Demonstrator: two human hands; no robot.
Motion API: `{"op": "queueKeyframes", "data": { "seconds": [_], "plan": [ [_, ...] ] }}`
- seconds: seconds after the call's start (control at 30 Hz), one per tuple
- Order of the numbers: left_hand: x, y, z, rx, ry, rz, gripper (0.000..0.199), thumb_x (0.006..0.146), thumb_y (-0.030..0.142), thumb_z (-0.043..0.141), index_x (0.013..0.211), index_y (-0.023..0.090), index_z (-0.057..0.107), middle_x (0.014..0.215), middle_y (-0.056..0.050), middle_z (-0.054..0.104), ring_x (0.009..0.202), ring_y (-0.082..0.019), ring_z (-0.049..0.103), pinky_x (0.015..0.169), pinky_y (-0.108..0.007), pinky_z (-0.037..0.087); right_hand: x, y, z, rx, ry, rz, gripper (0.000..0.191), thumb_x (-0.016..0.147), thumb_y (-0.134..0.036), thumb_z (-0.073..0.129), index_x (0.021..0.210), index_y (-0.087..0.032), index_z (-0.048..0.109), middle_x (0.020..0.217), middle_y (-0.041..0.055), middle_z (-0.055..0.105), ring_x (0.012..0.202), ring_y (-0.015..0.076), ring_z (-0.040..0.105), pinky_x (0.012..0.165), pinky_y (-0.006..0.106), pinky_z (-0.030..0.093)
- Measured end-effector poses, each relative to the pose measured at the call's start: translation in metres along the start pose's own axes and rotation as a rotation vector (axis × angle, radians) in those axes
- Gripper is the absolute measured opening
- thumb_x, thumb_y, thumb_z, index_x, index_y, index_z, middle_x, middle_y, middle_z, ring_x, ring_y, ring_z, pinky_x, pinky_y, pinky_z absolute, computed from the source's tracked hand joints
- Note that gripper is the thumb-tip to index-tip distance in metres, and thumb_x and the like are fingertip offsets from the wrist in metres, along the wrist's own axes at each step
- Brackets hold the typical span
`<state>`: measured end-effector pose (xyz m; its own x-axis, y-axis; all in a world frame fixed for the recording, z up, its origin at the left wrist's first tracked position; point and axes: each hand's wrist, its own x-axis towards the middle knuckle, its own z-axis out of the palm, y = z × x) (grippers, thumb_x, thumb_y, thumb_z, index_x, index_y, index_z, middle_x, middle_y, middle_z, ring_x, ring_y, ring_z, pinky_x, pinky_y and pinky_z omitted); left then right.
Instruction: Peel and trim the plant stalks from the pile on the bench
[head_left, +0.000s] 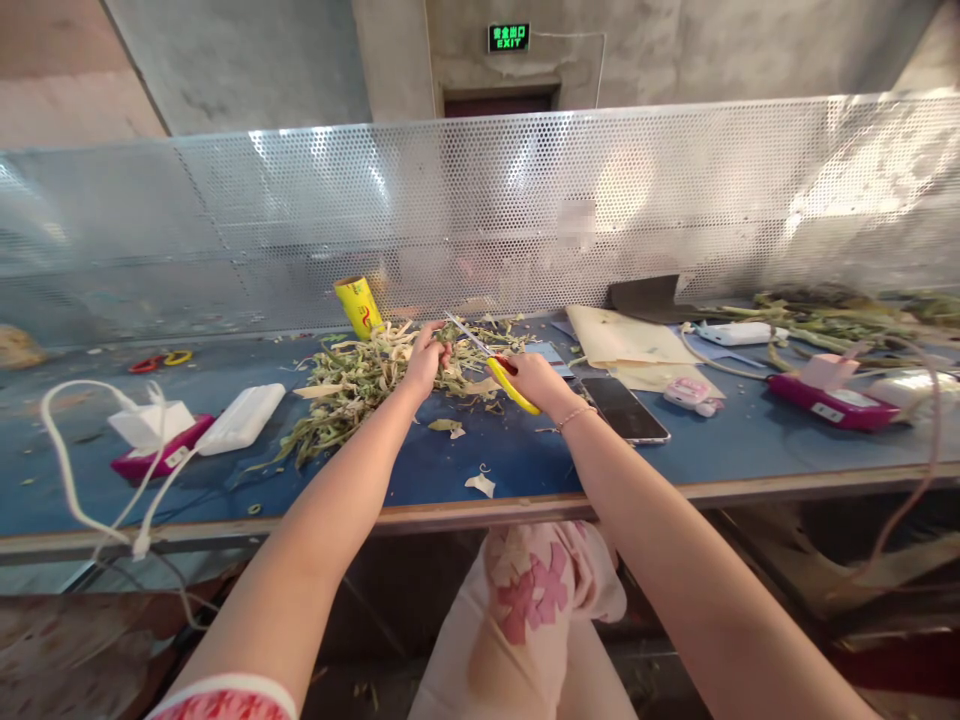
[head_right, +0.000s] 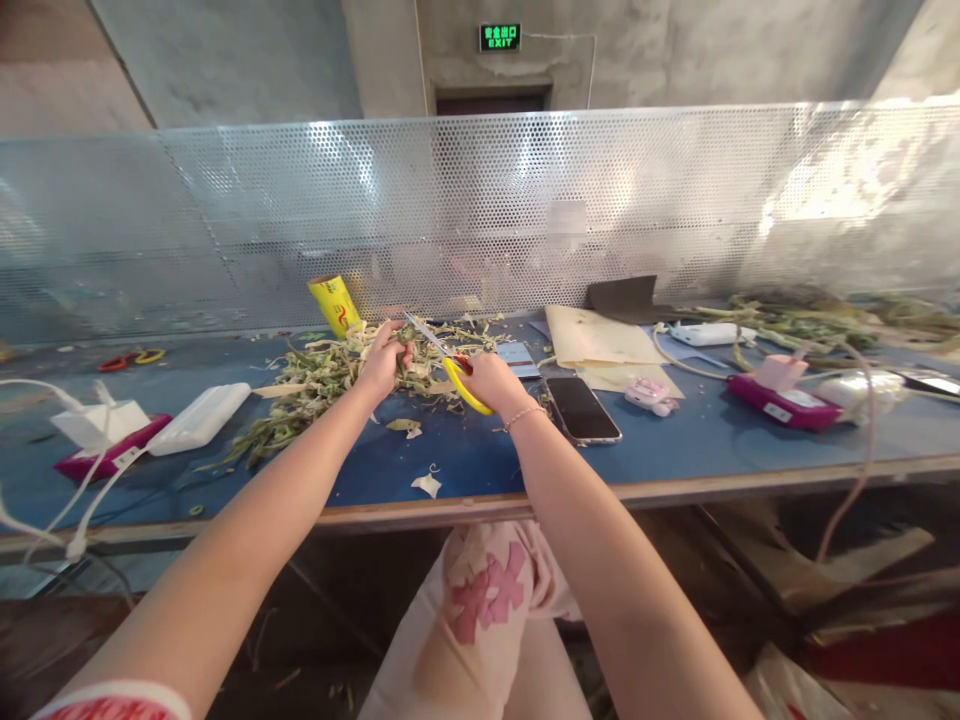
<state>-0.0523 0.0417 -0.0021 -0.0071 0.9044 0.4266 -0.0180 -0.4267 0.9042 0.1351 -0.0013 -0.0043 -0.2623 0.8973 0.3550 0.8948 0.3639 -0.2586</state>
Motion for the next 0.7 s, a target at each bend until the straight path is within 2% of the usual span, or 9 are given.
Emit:
{"op": "queueKeyframes", "data": {
  "seconds": [0.23,0.37,0.53,0.6,0.7],
  "plan": [
    [0.0,0.001,-0.001,-0.06,0.005,-0.041,0.043,0.056,0.01,0.037,0.097,0.023,0.046,0.056,0.005,0.042,0.042,-0.006,0.035,0.042,-0.018,0.03,0.002,-0.002,-0.002,-0.011,0.008,0.043,0.043,0.084,-0.045,0.037,0.079,-0.013,0.066,0.078,0.0119,0.067,0.074,0.0192,0.061,0.058,0.022,0.036],
    [-0.002,0.005,0.002,-0.094,0.032,-0.055,0.043,0.055,0.008,0.038,0.095,0.022,0.046,0.055,0.006,0.043,0.041,-0.006,0.037,0.042,-0.018,0.032,0.001,0.0,-0.001,0.02,0.043,0.104,0.042,0.083,-0.045,0.039,0.079,-0.013,0.066,0.078,0.0119,0.067,0.076,0.0192,0.061,0.059,0.022,0.036],
    [-0.005,0.014,0.007,-0.267,0.081,-0.188,0.048,0.054,0.005,0.037,0.099,0.021,0.044,0.055,0.005,0.049,0.042,-0.008,0.043,0.046,-0.02,0.038,-0.002,0.005,0.0,0.055,0.05,0.17,0.044,0.08,-0.051,0.04,0.084,-0.016,0.066,0.083,0.0112,0.067,0.083,0.0196,0.06,0.061,0.022,0.037],
    [-0.005,0.017,0.006,-0.367,0.105,-0.272,0.043,0.056,0.006,0.037,0.097,0.02,0.045,0.059,0.002,0.054,0.046,-0.01,0.048,0.05,-0.024,0.042,-0.001,0.006,0.0,0.064,0.031,0.19,0.048,0.08,-0.054,0.038,0.086,-0.016,0.066,0.083,0.0125,0.067,0.086,0.0213,0.06,0.063,0.023,0.038],
    [-0.003,0.017,-0.001,-0.462,0.104,-0.34,0.025,0.064,0.014,0.036,0.087,0.017,0.048,0.064,-0.004,0.059,0.053,-0.013,0.053,0.055,-0.029,0.046,0.0,0.007,0.001,0.07,-0.027,0.207,0.051,0.08,-0.055,0.037,0.086,-0.015,0.066,0.084,0.0146,0.066,0.087,0.0232,0.06,0.064,0.024,0.039]
  ]
}}
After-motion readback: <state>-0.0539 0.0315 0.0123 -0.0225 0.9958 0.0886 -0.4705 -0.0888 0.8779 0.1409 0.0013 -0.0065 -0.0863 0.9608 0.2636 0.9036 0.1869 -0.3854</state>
